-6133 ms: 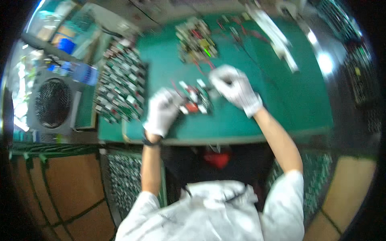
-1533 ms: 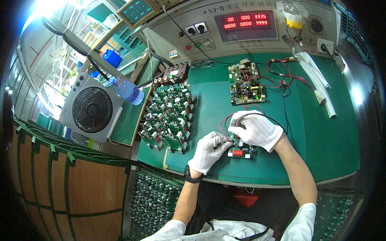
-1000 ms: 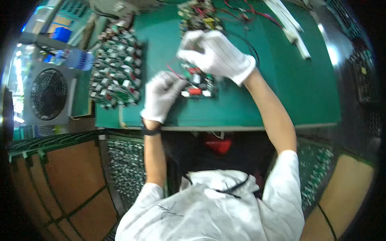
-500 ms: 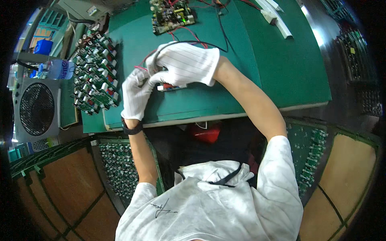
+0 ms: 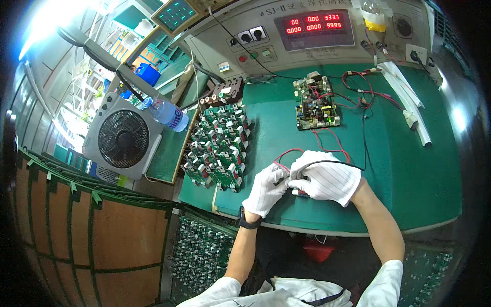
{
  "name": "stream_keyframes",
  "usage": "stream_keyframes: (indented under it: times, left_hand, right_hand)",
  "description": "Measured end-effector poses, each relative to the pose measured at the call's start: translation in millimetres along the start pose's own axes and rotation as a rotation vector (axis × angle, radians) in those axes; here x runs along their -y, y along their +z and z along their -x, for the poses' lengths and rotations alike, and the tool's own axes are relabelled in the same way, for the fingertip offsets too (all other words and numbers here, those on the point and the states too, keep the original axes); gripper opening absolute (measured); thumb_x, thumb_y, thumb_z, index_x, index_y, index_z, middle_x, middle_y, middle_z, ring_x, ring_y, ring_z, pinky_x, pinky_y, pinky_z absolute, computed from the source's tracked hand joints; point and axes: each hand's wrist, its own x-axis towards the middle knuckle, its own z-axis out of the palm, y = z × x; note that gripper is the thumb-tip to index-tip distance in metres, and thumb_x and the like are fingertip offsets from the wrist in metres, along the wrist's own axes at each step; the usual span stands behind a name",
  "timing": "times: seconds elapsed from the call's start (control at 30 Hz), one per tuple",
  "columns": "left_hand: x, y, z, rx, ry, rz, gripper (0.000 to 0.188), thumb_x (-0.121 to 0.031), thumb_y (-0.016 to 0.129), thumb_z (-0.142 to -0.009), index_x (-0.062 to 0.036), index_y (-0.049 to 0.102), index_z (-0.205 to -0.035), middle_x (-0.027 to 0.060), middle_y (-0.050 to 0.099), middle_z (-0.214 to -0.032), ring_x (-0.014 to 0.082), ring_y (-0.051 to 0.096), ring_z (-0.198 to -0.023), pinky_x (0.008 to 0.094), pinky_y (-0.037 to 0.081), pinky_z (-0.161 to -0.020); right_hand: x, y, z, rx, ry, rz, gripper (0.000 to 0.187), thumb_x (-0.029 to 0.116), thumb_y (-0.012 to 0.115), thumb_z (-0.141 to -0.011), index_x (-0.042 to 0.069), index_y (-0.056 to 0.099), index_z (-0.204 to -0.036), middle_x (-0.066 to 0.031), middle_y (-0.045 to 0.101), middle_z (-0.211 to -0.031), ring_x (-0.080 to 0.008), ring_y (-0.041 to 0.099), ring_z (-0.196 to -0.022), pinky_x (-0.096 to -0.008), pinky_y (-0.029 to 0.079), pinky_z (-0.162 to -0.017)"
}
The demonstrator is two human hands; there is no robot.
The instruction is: The person tests various components on several printed circuit boards by hand, using multimeter probes to make contact with the boards.
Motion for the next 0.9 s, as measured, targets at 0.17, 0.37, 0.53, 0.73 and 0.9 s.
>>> stream_keyframes:
  times: [0.17, 0.37, 0.53, 0.73, 0.9]
  left_hand:
    - [-0.1, 0.5, 0.3, 0.009, -0.014, 0.024, 0.012, -0.009, 0.076, -0.087, -0.0013, 0.069, -0.093, 0.0152, 0.066, -0.089, 0.0359, 0.065, -0.083, 0.0408, 0.054, -0.074]
    - [-9.9, -3.9, -5.3, 0.003, -0.010, 0.034, 0.008, -0.006, 0.076, -0.087, -0.0028, 0.069, -0.091, 0.0149, 0.065, -0.088, 0.0339, 0.065, -0.082, 0.0396, 0.053, -0.072]
    - [-41.4, -4.7, -29.5, -0.247, 0.063, 0.078, 0.011, -0.010, 0.080, -0.091, -0.0018, 0.073, -0.090, 0.0105, 0.067, -0.078, 0.0244, 0.065, -0.067, 0.0342, 0.053, -0.063]
    - [-136.1, 85.5, -45.4, -0.071, 0.206, -0.155, 0.015, -0.022, 0.075, -0.091, -0.0085, 0.074, -0.086, 0.0097, 0.068, -0.075, 0.0282, 0.068, -0.064, 0.0363, 0.054, -0.058]
    - [-172.4, 91.4, -3.5, 0.717, 0.348, -0.261, 0.026, -0.032, 0.071, -0.093, -0.0073, 0.071, -0.084, 0.0136, 0.068, -0.073, 0.0318, 0.070, -0.068, 0.0416, 0.056, -0.062]
  right_hand:
    - [-0.7, 0.5, -0.4, -0.002, -0.030, 0.024, 0.019, 0.025, 0.074, -0.089, 0.007, 0.072, -0.090, -0.0115, 0.070, -0.090, -0.0312, 0.066, -0.091, -0.0404, 0.053, -0.083]
    - [0.2, -2.1, -3.6, 0.018, -0.028, 0.033, 0.020, 0.026, 0.074, -0.089, 0.007, 0.071, -0.094, -0.0129, 0.071, -0.091, -0.0323, 0.067, -0.090, -0.0402, 0.053, -0.083]
    - [-16.4, -23.4, 9.4, -0.456, 0.173, -0.751, 0.032, 0.016, 0.059, -0.107, 0.000, 0.059, -0.134, -0.0074, 0.069, -0.100, -0.0179, 0.068, -0.097, -0.0361, 0.055, -0.093]
    - [-57.5, -91.3, 95.0, -0.476, 0.643, -0.672, 0.051, 0.035, 0.053, -0.110, -0.003, 0.056, -0.144, -0.0023, 0.064, -0.090, -0.0122, 0.062, -0.085, -0.0286, 0.052, -0.076]
    - [-62.7, -105.8, 143.6, -0.400, 1.098, -0.149, 0.038, 0.036, 0.060, -0.105, 0.009, 0.070, -0.129, -0.0071, 0.074, -0.103, -0.0172, 0.071, -0.091, -0.0312, 0.055, -0.077]
